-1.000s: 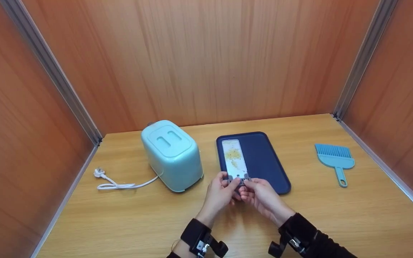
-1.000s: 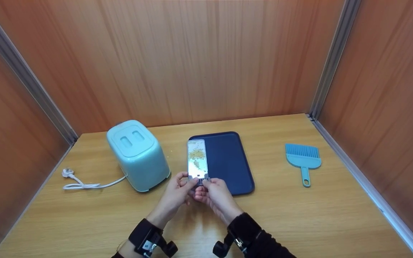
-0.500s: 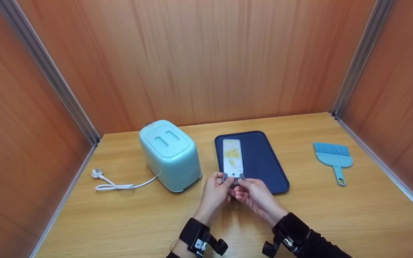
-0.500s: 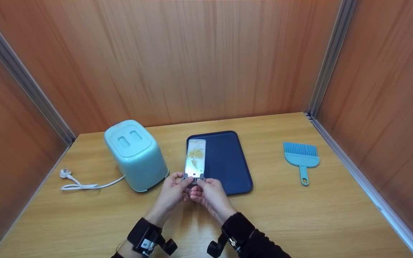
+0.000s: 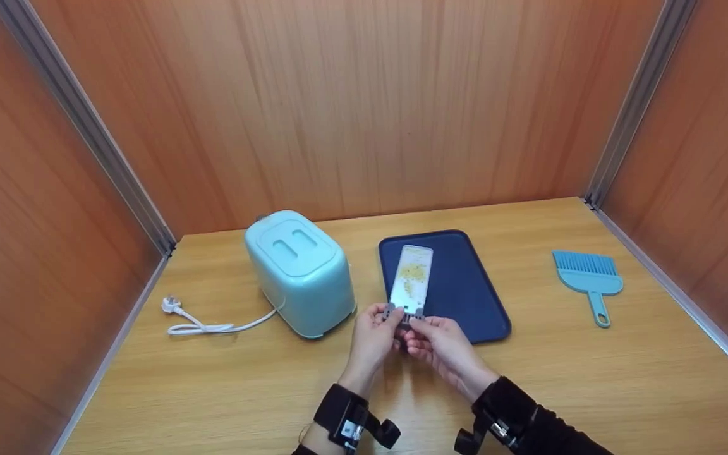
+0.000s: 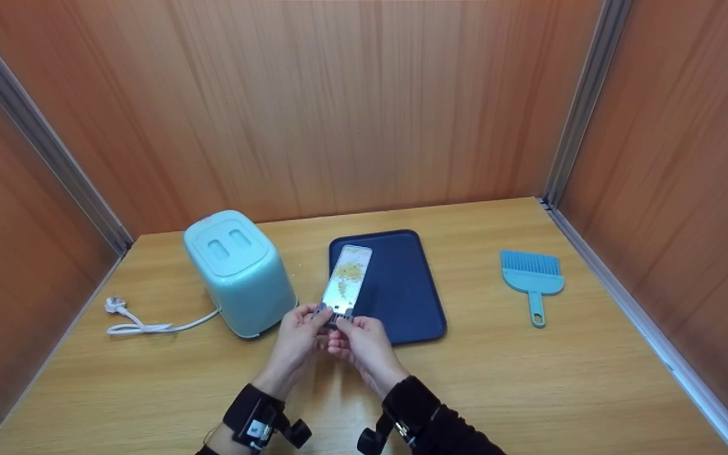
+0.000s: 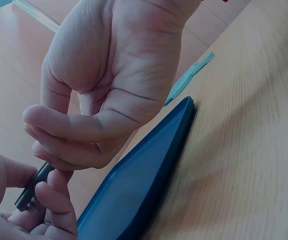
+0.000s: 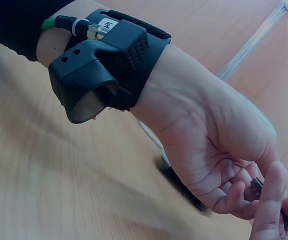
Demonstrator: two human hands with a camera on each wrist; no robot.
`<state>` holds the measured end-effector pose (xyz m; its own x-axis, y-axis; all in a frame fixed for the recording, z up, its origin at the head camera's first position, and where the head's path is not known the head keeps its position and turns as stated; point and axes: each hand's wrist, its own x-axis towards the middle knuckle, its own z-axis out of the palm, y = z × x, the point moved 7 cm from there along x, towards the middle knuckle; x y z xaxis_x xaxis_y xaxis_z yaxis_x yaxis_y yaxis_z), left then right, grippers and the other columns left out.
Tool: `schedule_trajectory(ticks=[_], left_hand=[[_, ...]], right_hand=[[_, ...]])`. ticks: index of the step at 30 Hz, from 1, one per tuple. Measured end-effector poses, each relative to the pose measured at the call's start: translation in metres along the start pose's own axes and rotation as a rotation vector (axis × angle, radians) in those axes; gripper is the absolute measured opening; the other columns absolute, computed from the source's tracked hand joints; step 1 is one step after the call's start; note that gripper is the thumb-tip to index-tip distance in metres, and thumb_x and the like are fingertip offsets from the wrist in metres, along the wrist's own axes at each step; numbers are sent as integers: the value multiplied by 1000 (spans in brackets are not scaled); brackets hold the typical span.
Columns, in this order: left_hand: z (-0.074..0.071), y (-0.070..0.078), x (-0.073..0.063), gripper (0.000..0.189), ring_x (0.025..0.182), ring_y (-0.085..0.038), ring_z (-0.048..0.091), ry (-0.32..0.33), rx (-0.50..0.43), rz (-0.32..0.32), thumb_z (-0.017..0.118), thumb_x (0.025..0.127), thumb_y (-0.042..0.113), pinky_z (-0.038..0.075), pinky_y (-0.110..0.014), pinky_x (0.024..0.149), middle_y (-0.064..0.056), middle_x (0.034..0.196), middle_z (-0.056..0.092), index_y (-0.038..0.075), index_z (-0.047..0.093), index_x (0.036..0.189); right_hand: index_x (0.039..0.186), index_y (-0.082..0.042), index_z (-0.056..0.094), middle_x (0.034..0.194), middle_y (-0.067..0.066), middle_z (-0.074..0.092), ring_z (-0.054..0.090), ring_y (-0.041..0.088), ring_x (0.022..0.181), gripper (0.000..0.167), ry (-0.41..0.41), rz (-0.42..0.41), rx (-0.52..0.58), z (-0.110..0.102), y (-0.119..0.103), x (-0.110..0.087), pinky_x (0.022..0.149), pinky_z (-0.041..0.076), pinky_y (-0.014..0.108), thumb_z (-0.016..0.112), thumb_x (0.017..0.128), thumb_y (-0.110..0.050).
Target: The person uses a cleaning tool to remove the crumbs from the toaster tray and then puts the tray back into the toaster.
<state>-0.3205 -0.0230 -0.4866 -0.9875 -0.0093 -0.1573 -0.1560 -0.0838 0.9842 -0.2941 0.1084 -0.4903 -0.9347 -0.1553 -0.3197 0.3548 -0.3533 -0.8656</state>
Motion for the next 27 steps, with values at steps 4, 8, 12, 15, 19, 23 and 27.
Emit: schedule_trajectory(ticks=[4, 8, 12, 15, 19, 23, 27], left_hand=[[0, -2, 1, 18, 63, -10, 56, 23, 2, -14, 63, 109, 15, 48, -24, 59, -1, 82, 65, 0, 62, 119], [0, -3, 3, 17, 85, -14, 64, 49, 23, -27, 61, 110, 17, 51, -25, 74, -8, 102, 71, 3, 62, 118], [-2, -3, 4, 15, 104, -21, 67, 63, 26, -26, 60, 110, 17, 50, -27, 86, -14, 116, 72, 3, 62, 116], [-5, -3, 5, 16, 104, -21, 66, 66, 32, -17, 59, 111, 17, 49, -28, 86, -14, 115, 72, 3, 61, 117], [-10, -2, 7, 18, 91, -18, 65, 56, 31, -22, 57, 112, 19, 53, -28, 78, -12, 110, 70, 3, 60, 120], [-13, 3, 8, 22, 77, -14, 70, 4, -2, -6, 54, 113, 16, 57, -26, 66, -17, 108, 72, -1, 55, 127], [-11, 7, 10, 25, 70, -15, 76, -73, -49, -14, 49, 115, 16, 57, -22, 59, -23, 109, 75, -2, 50, 131]], right_hand=[[112, 3, 63, 78, 1, 70, 66, 4, 65, 17, -5, -14, -2, 3, 3, 0, 66, 59, 16, 56, 112, -12], [106, 0, 64, 78, 1, 70, 66, 4, 66, 15, -16, -20, -2, 6, 6, 1, 66, 58, 15, 57, 111, -11], [101, -2, 64, 77, 0, 70, 66, 5, 65, 15, -31, -26, -13, 8, 8, 0, 65, 59, 16, 58, 111, -13], [108, 1, 64, 79, 1, 71, 68, 6, 66, 18, -55, -19, -40, 9, 8, -1, 67, 60, 17, 59, 111, -16], [124, 5, 62, 81, 3, 72, 71, 7, 70, 29, -95, 10, -115, 5, 6, -3, 70, 62, 20, 59, 112, -21], [132, 6, 55, 83, 3, 72, 71, 8, 71, 37, -105, 25, -199, -10, 0, -7, 70, 62, 21, 60, 111, -23], [135, 4, 53, 86, 3, 71, 68, 10, 71, 37, -23, 28, -283, -44, -15, -10, 68, 62, 22, 59, 112, -25]])
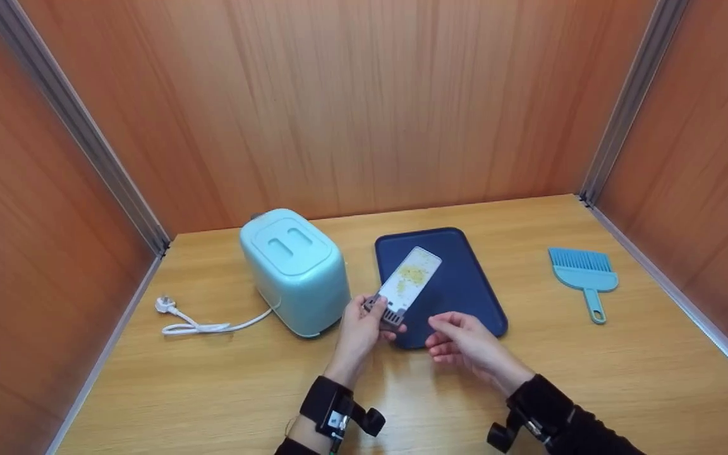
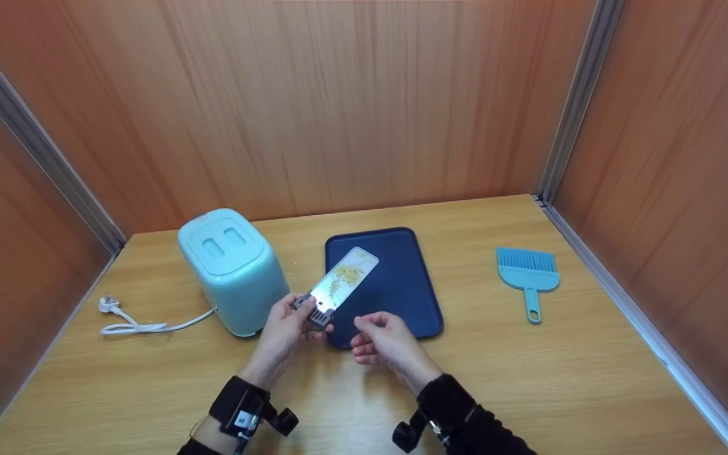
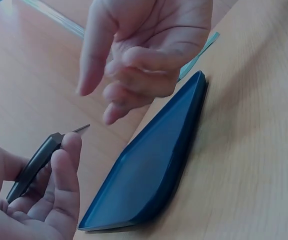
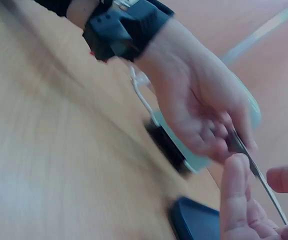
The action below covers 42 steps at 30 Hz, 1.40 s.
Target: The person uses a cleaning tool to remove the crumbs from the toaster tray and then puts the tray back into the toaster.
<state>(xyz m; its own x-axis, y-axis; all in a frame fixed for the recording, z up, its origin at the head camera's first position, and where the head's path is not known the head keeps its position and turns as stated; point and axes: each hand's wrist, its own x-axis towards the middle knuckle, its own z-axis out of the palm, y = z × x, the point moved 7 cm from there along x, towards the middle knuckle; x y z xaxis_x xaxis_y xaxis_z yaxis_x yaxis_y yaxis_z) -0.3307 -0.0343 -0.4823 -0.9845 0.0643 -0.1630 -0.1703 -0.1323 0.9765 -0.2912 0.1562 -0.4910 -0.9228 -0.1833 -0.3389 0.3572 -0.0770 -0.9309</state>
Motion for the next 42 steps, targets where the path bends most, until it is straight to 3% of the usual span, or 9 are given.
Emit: schedule_trajectory(ticks=[7, 10, 12, 17, 22, 29, 32, 37, 42], left_hand=[[-4, 4, -1, 27, 69, -16, 77, -43, -5, -27, 46, 116, 20, 57, -21, 58, -21, 112, 74, 2, 49, 136], [-8, 4, -1, 26, 68, -16, 77, -47, -15, -26, 46, 116, 19, 57, -21, 58, -20, 110, 73, 3, 48, 136], [-10, 5, -2, 26, 68, -16, 77, -55, -21, -22, 46, 116, 19, 57, -22, 58, -20, 109, 73, 2, 48, 135], [-13, 6, -3, 26, 68, -16, 76, -67, -32, -16, 46, 116, 19, 57, -21, 58, -20, 110, 72, 2, 49, 135], [-13, 6, -5, 23, 67, -16, 76, -79, -37, -12, 46, 116, 19, 54, -20, 57, -20, 111, 73, 2, 48, 132], [-15, 5, -5, 26, 66, -17, 76, -95, -5, 8, 46, 116, 19, 52, -20, 58, -19, 109, 74, 2, 49, 136], [-17, 4, -4, 26, 67, -18, 76, -97, -1, 10, 46, 116, 19, 52, -21, 58, -19, 109, 75, 2, 49, 136], [-19, 5, -5, 26, 68, -18, 76, -96, 4, -5, 46, 116, 20, 51, -21, 59, -20, 112, 74, 3, 49, 136], [-21, 6, -6, 24, 69, -18, 76, -93, -8, -10, 46, 116, 19, 51, -21, 60, -20, 115, 74, 3, 49, 133]], right_hand=[[135, -1, 55, 91, 0, 69, 66, 13, 76, 35, 125, 19, -156, -81, -16, -6, 70, 59, 25, 42, 117, -29], [137, 1, 50, 92, -1, 69, 66, 11, 76, 37, 197, -23, -255, -117, -25, -4, 69, 59, 25, 42, 117, -29], [137, 2, 48, 97, 2, 70, 66, 11, 80, 39, 276, -52, -381, -145, -30, -3, 70, 57, 24, 46, 116, -31], [139, 6, 46, 117, 23, 62, 60, 32, 100, 52, 532, -74, -779, -211, -37, -7, 80, 50, 37, 58, 110, -36], [141, 10, 41, 132, 41, 43, 43, 55, 113, 69, 709, 26, -966, -260, -32, -12, 95, 41, 60, 61, 104, -45], [135, 29, 36, 122, 49, 41, 44, 61, 107, 86, 745, 98, -1051, -290, -21, -14, 96, 43, 68, 59, 105, -48], [130, 29, 42, 117, 45, 45, 48, 57, 104, 77, 748, 114, -1062, -294, -22, -12, 92, 46, 64, 60, 106, -42], [113, 25, 54, 102, 38, 55, 58, 52, 94, 54, 739, 62, -1100, -293, -27, -11, 80, 50, 58, 60, 105, -28], [99, 15, 56, 87, 24, 54, 56, 40, 81, 41, 715, 67, -1097, -294, -28, -11, 69, 48, 47, 57, 103, -26]])
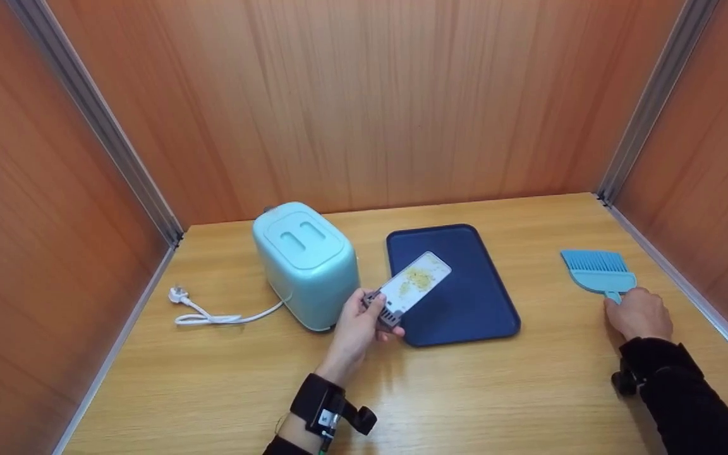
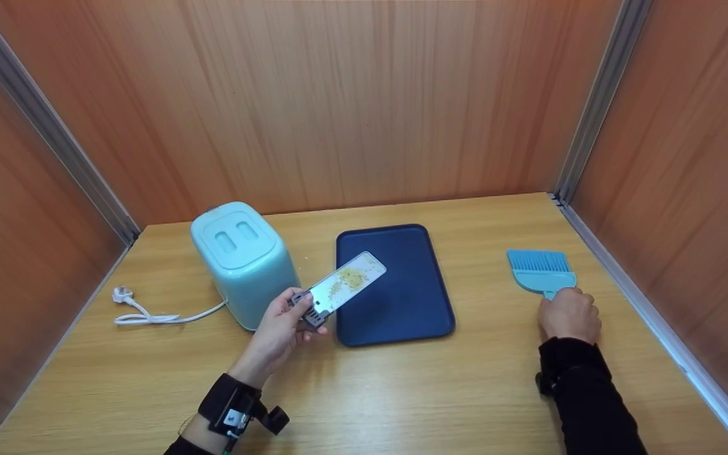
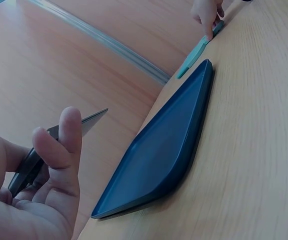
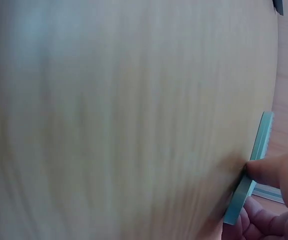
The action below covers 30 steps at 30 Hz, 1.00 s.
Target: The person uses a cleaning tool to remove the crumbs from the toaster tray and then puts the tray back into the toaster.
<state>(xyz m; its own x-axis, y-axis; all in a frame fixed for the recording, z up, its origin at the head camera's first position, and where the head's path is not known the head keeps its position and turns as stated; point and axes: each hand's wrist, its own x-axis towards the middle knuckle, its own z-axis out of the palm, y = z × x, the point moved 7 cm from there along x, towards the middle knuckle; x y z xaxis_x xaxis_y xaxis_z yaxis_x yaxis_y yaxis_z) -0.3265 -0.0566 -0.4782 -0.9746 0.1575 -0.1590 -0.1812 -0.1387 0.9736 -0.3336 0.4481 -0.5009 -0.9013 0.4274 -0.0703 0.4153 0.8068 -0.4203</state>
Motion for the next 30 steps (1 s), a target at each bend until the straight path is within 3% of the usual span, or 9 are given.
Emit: schedule_trajectory(ticks=[6, 12, 16, 24, 30], left_hand=[[0, 3, -1, 21, 68, -17, 74, 5, 6, -3, 46, 116, 20, 49, -21, 59, -20, 117, 74, 4, 49, 129], [2, 3, 0, 17, 64, -15, 69, -5, -7, 3, 44, 116, 17, 46, -19, 56, -17, 109, 72, 4, 46, 126], [3, 6, 0, 17, 63, -15, 67, -16, -2, 11, 42, 117, 16, 44, -18, 55, -16, 107, 69, 3, 44, 127], [2, 6, -1, 16, 68, -16, 66, -14, -7, -30, 38, 117, 14, 45, -19, 58, -20, 117, 68, 5, 41, 130], [3, 6, -1, 20, 70, -16, 66, -51, -5, -53, 36, 116, 14, 44, -19, 59, -21, 121, 68, 6, 39, 133]], right_hand=[[103, 15, 55, 92, 26, 55, 56, 38, 84, 44, -86, 11, 53, -4, 4, 2, 68, 48, 41, 54, 102, -28], [73, -8, 54, 65, 1, 51, 53, 19, 61, 41, -315, 73, 218, 4, 11, 3, 59, 46, 31, 42, 103, -35], [66, -16, 52, 61, -5, 47, 49, 14, 58, 42, -380, 89, 293, 5, 15, 2, 57, 42, 28, 39, 101, -37], [85, -7, 45, 68, -2, 42, 45, 18, 68, 43, -411, 50, 332, 0, 12, -2, 66, 38, 33, 32, 112, -38], [118, 10, 47, 82, 4, 45, 48, 22, 80, 48, -371, -17, 326, -10, -2, -9, 69, 42, 33, 33, 114, -36]])
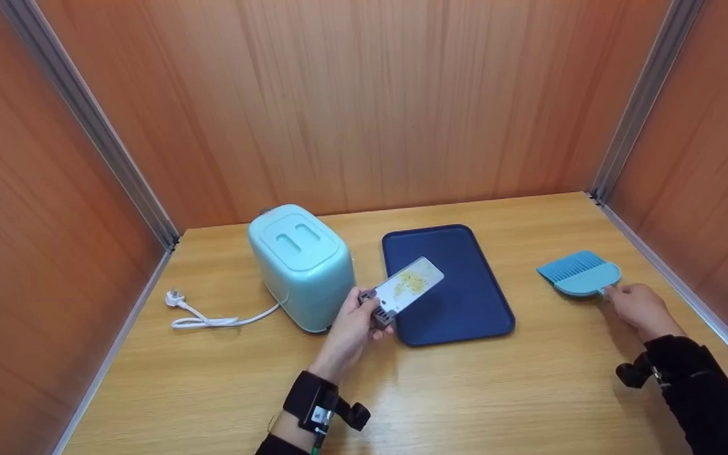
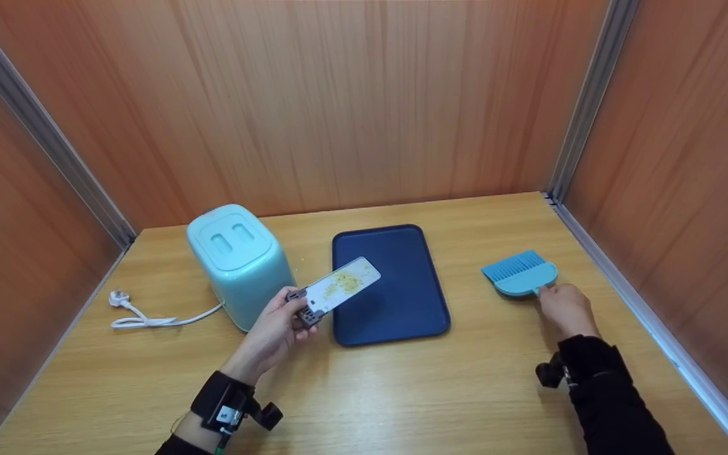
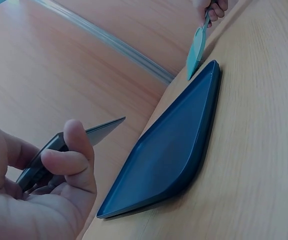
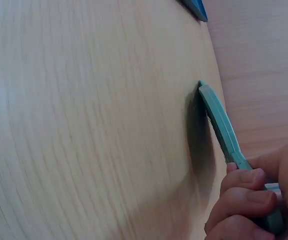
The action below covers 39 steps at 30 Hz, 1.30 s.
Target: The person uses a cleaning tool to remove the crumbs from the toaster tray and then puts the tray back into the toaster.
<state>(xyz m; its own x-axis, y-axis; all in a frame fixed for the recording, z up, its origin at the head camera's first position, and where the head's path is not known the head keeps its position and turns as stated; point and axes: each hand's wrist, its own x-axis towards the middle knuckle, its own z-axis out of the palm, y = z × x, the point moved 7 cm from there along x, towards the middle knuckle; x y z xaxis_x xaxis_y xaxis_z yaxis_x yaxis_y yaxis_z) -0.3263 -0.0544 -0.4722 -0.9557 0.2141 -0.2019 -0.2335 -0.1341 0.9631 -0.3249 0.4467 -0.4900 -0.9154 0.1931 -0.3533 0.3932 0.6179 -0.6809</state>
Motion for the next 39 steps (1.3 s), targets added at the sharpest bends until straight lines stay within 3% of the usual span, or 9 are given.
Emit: schedule_trajectory(ticks=[4, 7, 11, 14, 23, 33, 39], left_hand=[[1, 2, 0, 23, 70, -15, 64, -19, 9, -6, 36, 116, 15, 44, -18, 58, -21, 120, 69, 5, 39, 136], [1, 3, 1, 24, 68, -15, 62, -21, 19, -12, 36, 116, 16, 43, -18, 57, -19, 116, 69, 5, 40, 137], [-1, 4, 4, 24, 65, -13, 59, -2, 47, -24, 36, 117, 19, 42, -18, 54, -15, 107, 68, 6, 42, 136], [-2, 5, 7, 21, 62, -12, 57, 12, 63, -32, 37, 117, 20, 41, -17, 53, -13, 100, 68, 6, 43, 132], [-5, 14, 11, 20, 64, -12, 57, 3, 82, -63, 36, 118, 21, 43, -18, 55, -16, 107, 69, 7, 42, 130], [0, 19, 9, 21, 73, -15, 58, -8, 103, -100, 35, 118, 24, 49, -19, 60, -18, 118, 60, 9, 43, 132], [7, 22, 11, 21, 73, -14, 59, -43, 143, -93, 34, 118, 23, 49, -19, 60, -14, 111, 63, 11, 43, 133]], right_hand=[[137, 16, 45, 103, 15, 54, 52, 24, 91, 63, 24, -52, 11, 0, -16, -8, 72, 47, 30, 34, 115, -42], [137, 15, 49, 106, 13, 59, 53, 19, 87, 66, 36, -117, 27, 3, -33, -15, 70, 47, 28, 36, 115, -46], [121, 4, 60, 80, -5, 51, 45, 9, 67, 54, 35, -214, 91, 11, -60, -27, 58, 39, 25, 42, 115, -47], [116, -2, 63, 71, -9, 44, 40, 7, 60, 46, 20, -274, 159, 18, -82, -39, 54, 35, 24, 49, 114, -46], [121, 1, 67, 70, -7, 44, 39, 9, 59, 44, -79, -406, 237, 59, -145, -77, 54, 33, 23, 56, 112, -41], [119, -4, 68, 76, -3, 50, 46, 15, 67, 39, -180, -415, 240, 111, -184, -84, 61, 38, 24, 58, 112, -40], [116, -5, 69, 73, -1, 48, 47, 18, 66, 37, -208, -432, 230, 130, -195, -82, 60, 37, 24, 58, 112, -41]])
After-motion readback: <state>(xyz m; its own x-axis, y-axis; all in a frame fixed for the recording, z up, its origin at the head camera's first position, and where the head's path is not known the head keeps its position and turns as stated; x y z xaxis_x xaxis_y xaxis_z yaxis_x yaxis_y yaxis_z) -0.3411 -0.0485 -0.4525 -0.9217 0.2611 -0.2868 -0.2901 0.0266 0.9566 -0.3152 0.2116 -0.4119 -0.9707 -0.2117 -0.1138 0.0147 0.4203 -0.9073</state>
